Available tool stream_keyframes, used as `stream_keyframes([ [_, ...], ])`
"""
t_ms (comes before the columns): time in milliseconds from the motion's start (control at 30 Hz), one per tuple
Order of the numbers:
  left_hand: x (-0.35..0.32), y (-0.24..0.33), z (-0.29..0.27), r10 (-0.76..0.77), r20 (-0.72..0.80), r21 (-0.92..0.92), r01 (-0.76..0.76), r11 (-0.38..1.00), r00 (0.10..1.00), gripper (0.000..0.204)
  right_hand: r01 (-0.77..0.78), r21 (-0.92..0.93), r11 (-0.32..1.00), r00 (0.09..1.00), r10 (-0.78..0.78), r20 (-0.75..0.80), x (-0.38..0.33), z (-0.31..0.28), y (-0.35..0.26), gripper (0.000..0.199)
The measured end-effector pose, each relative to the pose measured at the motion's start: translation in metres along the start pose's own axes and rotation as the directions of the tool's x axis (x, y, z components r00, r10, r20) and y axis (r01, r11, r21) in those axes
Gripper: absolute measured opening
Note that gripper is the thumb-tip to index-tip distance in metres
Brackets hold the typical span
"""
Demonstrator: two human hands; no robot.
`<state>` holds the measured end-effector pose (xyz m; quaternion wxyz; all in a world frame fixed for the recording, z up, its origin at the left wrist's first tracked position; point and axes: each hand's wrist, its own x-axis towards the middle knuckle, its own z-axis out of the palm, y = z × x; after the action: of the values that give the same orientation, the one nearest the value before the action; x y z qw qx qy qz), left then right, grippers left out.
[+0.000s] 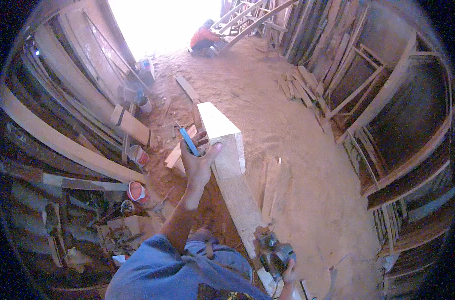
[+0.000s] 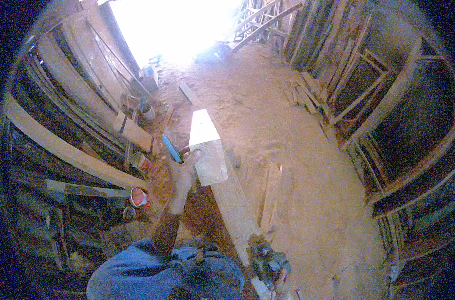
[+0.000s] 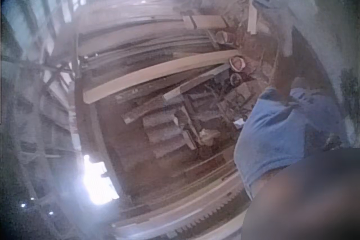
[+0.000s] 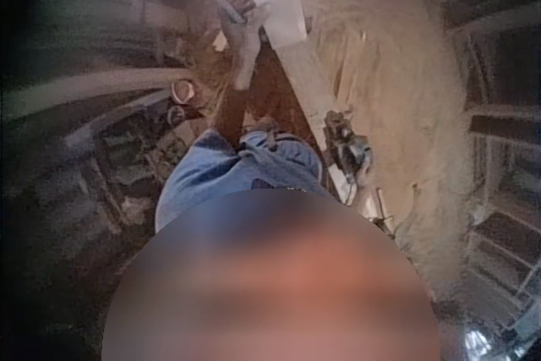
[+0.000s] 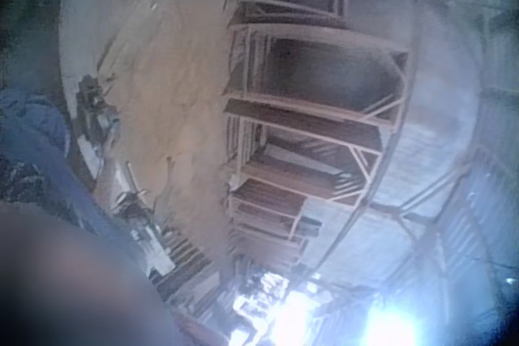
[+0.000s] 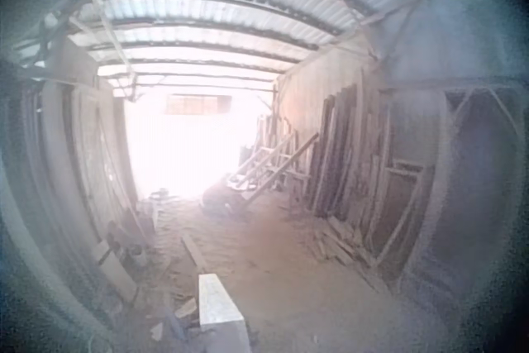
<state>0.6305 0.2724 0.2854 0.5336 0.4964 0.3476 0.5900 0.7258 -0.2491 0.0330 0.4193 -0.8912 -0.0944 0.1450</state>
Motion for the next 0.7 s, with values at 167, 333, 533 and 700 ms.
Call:
stream_keyframes([
  [167,0.008,0.004,-0.006,-0.019,0.042,0.083,0.015,0.996,0.999,0.07,0.031,-0.044,0.999,0.997,-0.028,0.073,0.001,-0.004,-0.027,0.069],
  [333,0.008,0.004,-0.002,0.037,0.027,0.134,-0.04,0.99,0.999,0.071,-0.03,-0.107,0.994,0.991,0.043,0.125,0.002,-0.011,-0.003,0.069],
  [533,0.016,0.005,-0.009,0.014,0.016,0.141,-0.016,0.99,1.0,0.068,0.038,0.147,0.988,0.991,-0.057,0.121,-0.005,-0.013,-0.053,0.064],
  [700,0.011,0.005,0.001,-0.007,0.011,0.011,0.007,1.0,1.0,0.067,-0.101,0.019,0.995,0.989,0.098,0.108,-0.006,-0.009,-0.036,0.062],
])
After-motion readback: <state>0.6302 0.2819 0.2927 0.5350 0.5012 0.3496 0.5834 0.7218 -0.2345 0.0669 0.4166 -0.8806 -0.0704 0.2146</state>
